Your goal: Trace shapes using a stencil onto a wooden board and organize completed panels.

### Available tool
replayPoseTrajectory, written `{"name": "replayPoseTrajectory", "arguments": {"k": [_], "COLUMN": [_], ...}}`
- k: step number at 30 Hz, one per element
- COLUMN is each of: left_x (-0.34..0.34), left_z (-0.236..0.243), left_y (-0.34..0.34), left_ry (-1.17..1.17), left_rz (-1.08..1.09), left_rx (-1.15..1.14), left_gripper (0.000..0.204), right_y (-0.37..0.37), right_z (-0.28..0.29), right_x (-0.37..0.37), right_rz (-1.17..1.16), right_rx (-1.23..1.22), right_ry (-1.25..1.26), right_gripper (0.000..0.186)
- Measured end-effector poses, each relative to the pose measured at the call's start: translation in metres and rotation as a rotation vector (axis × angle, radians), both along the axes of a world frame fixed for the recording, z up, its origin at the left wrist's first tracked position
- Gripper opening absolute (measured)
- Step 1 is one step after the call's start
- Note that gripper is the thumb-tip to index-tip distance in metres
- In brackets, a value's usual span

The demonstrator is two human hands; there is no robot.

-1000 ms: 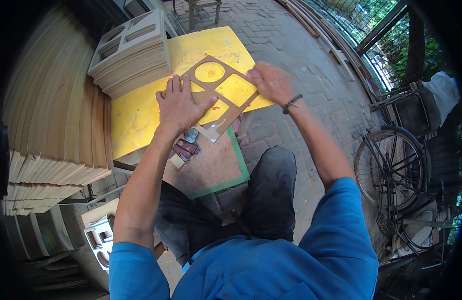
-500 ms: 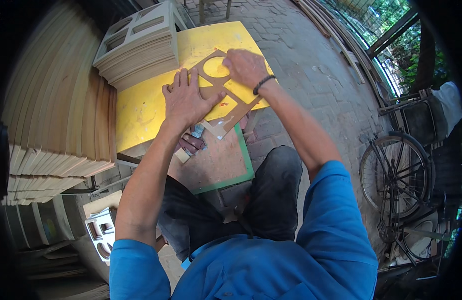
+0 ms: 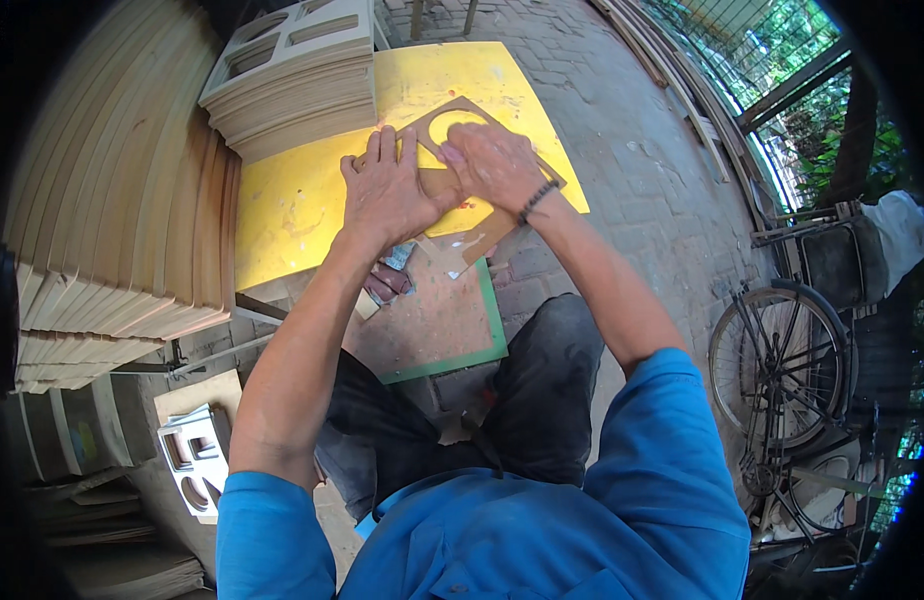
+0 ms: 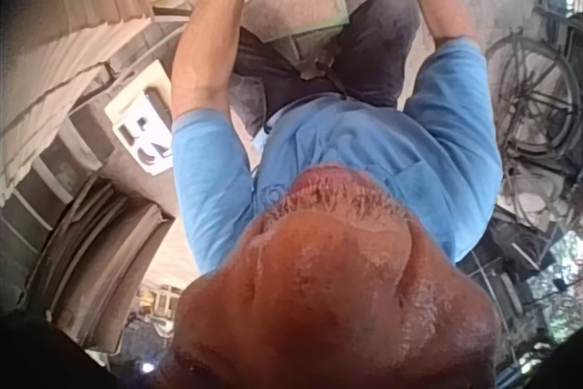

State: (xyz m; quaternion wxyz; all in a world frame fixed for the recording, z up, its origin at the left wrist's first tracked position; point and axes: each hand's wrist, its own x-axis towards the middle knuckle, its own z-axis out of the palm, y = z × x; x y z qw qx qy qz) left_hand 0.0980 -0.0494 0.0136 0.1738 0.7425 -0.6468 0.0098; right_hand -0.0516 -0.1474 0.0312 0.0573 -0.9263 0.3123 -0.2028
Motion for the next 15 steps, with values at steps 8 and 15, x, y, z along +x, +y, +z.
{"name": "replayPoseTrajectory", "arguments": {"k": [8, 15], "left_x": [0.001, 0.001], "left_z": [-0.006, -0.004], "left_y": [0.000, -0.002], "left_ry": [-0.002, 0.034], "left_rz": [0.027, -0.004], "left_rx": [-0.016, -0.024], "left_gripper": [0.111, 0.109], "right_y": [0.006, -0.032], "right_z": [-0.003, 0.002], "right_x": [0.001, 0.000], "right_rz": [-0.006, -0.100], "right_rx": [-0.014, -0.035], "right_ry": [-0.002, 0.172], "right_gripper": [0.028, 0.029]}}
